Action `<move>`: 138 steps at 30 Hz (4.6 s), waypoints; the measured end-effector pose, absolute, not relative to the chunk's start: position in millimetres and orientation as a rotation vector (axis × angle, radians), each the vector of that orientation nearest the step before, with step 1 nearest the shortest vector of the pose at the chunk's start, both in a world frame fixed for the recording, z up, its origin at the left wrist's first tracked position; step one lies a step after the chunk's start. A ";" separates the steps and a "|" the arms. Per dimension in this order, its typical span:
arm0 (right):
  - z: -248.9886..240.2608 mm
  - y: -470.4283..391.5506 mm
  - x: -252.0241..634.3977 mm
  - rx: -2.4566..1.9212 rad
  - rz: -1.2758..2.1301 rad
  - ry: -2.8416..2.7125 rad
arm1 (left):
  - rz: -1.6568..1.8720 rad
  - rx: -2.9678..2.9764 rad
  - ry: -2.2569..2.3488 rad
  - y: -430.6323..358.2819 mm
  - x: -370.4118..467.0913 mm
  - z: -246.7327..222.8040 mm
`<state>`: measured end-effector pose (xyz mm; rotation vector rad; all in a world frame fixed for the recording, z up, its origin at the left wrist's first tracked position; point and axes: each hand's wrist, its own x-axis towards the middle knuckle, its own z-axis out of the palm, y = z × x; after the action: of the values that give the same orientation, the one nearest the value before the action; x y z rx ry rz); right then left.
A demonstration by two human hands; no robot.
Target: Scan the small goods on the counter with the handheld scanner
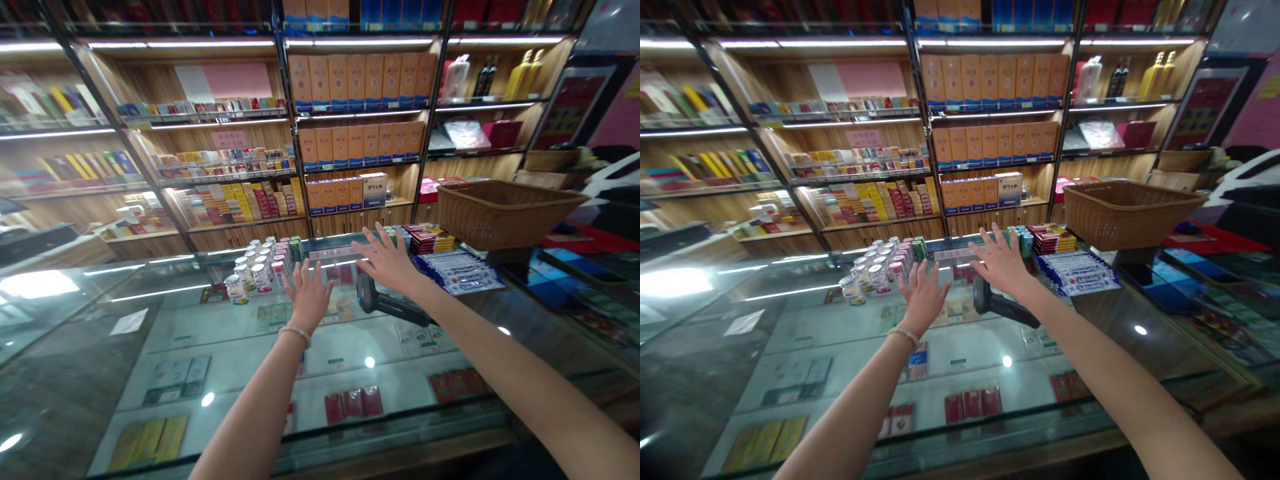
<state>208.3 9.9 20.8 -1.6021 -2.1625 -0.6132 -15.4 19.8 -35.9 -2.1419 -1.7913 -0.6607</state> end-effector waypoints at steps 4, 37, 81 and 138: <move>12.6 0.2 227.2 -1.658 -0.606 -2.152 | -0.717 -2.166 -1.741 18.3 -13.2 -31.3; 31.3 51.2 346.5 -1.939 -0.465 -2.034 | -0.651 -2.278 -1.560 47.0 81.5 58.0; 1.3 101.2 338.6 -1.856 -0.424 -2.066 | -0.177 -2.604 -1.467 130.5 171.2 26.3; 71.8 42.1 225.0 -1.447 -0.056 -1.916 | -1.122 -2.479 -1.435 69.5 27.6 68.1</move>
<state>225.0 42.1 71.8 -1.4470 -1.9159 -0.0560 27.6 69.5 68.1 -2.4786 -1.4350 -1.1218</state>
